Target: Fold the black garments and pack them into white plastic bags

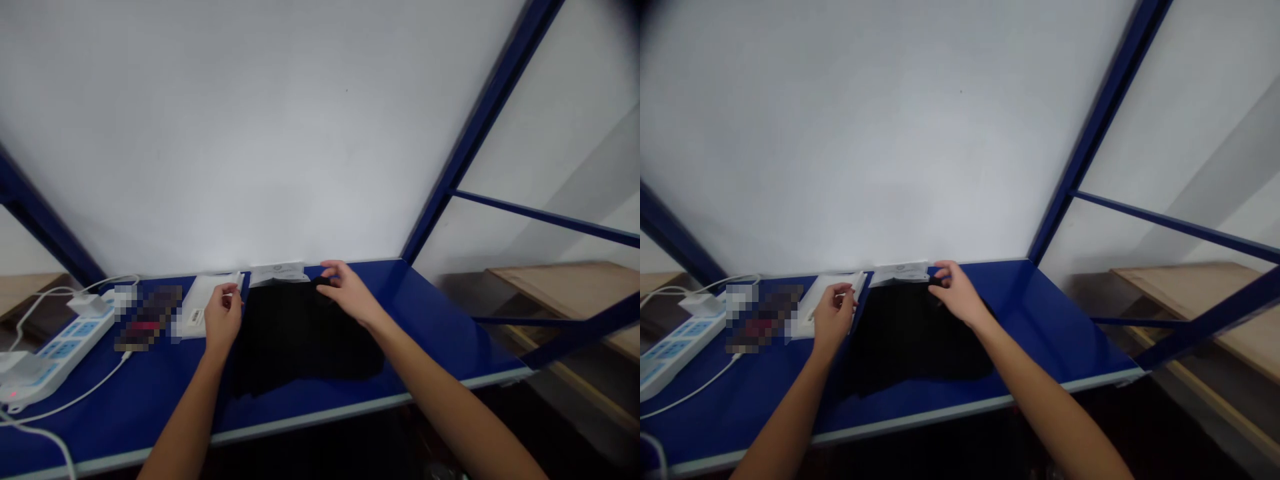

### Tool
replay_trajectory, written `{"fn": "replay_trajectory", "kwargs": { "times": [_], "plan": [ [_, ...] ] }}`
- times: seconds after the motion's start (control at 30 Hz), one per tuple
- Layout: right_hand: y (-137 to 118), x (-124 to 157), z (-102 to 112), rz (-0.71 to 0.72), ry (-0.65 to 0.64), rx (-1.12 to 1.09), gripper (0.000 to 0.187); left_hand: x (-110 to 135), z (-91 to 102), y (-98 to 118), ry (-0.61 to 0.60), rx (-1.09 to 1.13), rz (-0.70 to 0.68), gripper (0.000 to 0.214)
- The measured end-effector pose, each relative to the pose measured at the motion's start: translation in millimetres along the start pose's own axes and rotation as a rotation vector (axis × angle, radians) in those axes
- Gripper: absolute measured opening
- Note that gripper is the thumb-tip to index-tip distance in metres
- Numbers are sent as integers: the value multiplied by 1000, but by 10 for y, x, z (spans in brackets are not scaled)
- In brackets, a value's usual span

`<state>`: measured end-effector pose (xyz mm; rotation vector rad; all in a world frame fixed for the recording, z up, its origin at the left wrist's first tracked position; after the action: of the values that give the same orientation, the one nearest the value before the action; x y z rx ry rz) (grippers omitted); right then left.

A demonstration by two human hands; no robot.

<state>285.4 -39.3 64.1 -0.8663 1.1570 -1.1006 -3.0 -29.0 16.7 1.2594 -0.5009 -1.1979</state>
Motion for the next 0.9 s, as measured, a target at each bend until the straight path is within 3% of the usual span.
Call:
{"fn": "replay_trajectory", "kwargs": {
  "times": [0.07,0.13,0.23,0.3,0.37,0.43,0.53,0.63,0.7,0.77,0.9],
  "plan": [
    [-77,-25,-451,27,-97,7,56,-4,-19,-28,-21,50,14,29],
    [-59,-28,-855,9,-289,26,65,0,-30,-43,-45,81,20,28],
    [51,-44,-1130,-82,-502,-21,59,16,-22,-34,-71,81,16,26],
    [116,-102,-1028,-77,-516,-78,42,39,-11,-9,-78,68,-2,24],
    [172,-182,-754,21,-460,-33,37,86,-19,44,-97,27,-87,20],
    [232,-232,-417,192,-342,197,41,174,-68,132,-160,-58,-267,17],
    [348,-144,-96,466,-378,632,55,391,-232,290,-357,-219,-560,18],
    [456,53,-53,592,-478,856,78,625,-419,397,-610,-383,-683,20],
    [470,157,-110,632,-526,880,80,736,-495,425,-732,-488,-713,30],
    [439,200,-164,651,-534,866,67,790,-520,429,-777,-568,-720,42],
    [320,208,-189,677,-490,807,36,825,-499,431,-715,-605,-647,61]
  ]
}}
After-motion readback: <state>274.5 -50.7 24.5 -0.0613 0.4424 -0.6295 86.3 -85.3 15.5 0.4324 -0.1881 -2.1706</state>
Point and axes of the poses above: each hand's wrist, its own x-axis away from the middle knuckle, its own z-axis out of the back of the hand, y = z × x, the point moved 2 cm from there along -x, towards the middle knuckle, and after that the axes turned 6 degrees about z, right-handed, at the moved point
